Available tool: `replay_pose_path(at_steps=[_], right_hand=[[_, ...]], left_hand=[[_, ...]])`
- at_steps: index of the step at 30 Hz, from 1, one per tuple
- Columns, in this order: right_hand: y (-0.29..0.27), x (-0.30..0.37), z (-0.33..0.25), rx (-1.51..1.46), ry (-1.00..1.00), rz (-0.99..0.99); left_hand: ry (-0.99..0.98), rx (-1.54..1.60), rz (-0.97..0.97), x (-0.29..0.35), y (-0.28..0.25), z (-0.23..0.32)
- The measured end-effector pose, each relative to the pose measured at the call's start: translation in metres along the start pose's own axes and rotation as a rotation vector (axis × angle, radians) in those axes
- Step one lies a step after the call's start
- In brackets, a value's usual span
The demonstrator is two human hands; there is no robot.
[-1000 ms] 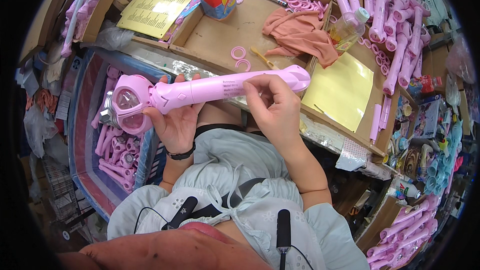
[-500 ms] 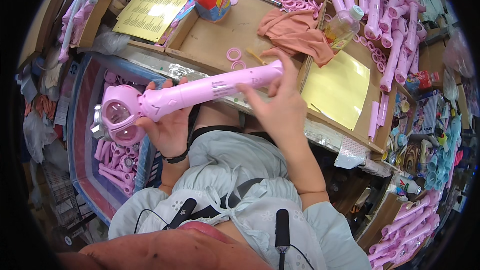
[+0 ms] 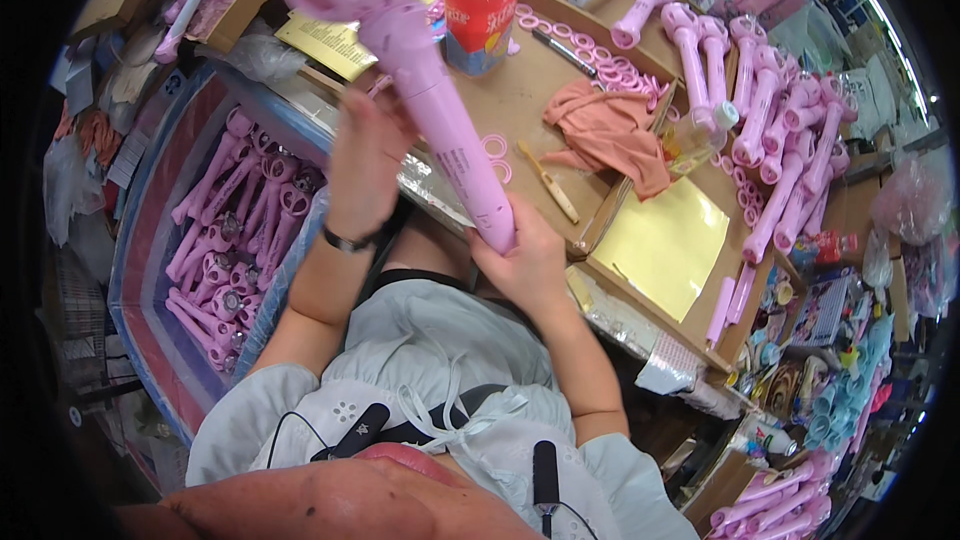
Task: The person assembles pink light sticks by attaching a crown-shaped top to the handle, inserting a small gem into the center, and wiping the surface with a cloth. The person repeats this process on multiple units, placing finished items into a blue crate.
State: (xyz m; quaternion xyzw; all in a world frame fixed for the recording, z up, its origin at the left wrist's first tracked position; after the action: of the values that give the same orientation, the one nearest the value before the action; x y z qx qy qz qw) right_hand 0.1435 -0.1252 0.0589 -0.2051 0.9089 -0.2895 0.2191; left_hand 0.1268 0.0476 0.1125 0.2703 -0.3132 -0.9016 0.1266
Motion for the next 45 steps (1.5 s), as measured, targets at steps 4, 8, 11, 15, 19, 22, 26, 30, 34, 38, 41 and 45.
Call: replay_pose_path(at_steps=[4, 8, 11, 15, 19, 22, 26, 30, 34, 38, 41, 45], right_hand=[[0.014, 0.013, -0.001, 0.059, 0.041, 0.188], [0.038, 0.027, 0.011, -0.300, 0.146, -0.077], [0.065, 0.044, 0.003, -0.776, 0.213, -0.459], [0.071, 0.056, -0.017, -1.178, 0.167, -0.754], [0.057, 0.043, 0.016, -0.708, 0.223, -0.421], [0.022, 0.033, 0.030, -0.112, 0.167, 0.039], [0.027, 0.038, 0.029, 0.050, 0.083, 0.066], [0.069, 0.056, 0.035, -0.627, 0.177, -0.422], [0.091, 0.087, -0.002, -1.425, 0.170, -1.085], [0.103, 0.077, 0.045, -1.004, 0.468, -0.681], [0.080, 0.066, 0.059, -0.212, 0.295, -0.340], [0.097, 0.082, 0.060, -0.441, 0.323, -0.417]], left_hand=[[0.388, -0.548, 0.104, 0.015, 0.016, -0.011], [0.189, -0.125, 0.201, 0.014, -0.009, -0.036], [-0.318, 0.677, 0.182, 0.018, 0.005, -0.090], [-0.647, 1.204, -0.589, 0.051, 0.074, -0.078], [-0.668, 0.646, -0.044, 0.055, 0.020, -0.112], [-0.456, 0.036, 0.082, 0.056, -0.012, -0.098], [-0.225, -0.161, -0.012, 0.068, 0.000, -0.080], [-0.378, 0.092, -0.144, 0.079, 0.003, -0.083], [-0.581, 0.634, -0.122, 0.085, 0.006, -0.089], [-0.419, 0.059, 0.158, 0.077, -0.030, -0.084], [-0.290, -0.371, 0.116, 0.071, -0.028, -0.072], [-0.380, 0.153, 0.234, 0.071, -0.032, -0.078]])
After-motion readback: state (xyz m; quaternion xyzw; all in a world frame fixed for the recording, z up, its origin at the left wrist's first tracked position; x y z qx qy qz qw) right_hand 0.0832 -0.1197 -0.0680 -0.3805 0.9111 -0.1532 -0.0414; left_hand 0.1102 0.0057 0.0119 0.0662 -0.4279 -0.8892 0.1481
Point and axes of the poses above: each hand's wrist, its own x-axis away from the middle knuckle, its own y-axis out of the palm, z = x × y, the point moved 9 cm from there along -x, towards the middle knuckle, and after that the axes turned 13 degrees about x, right-handed, at the moved point
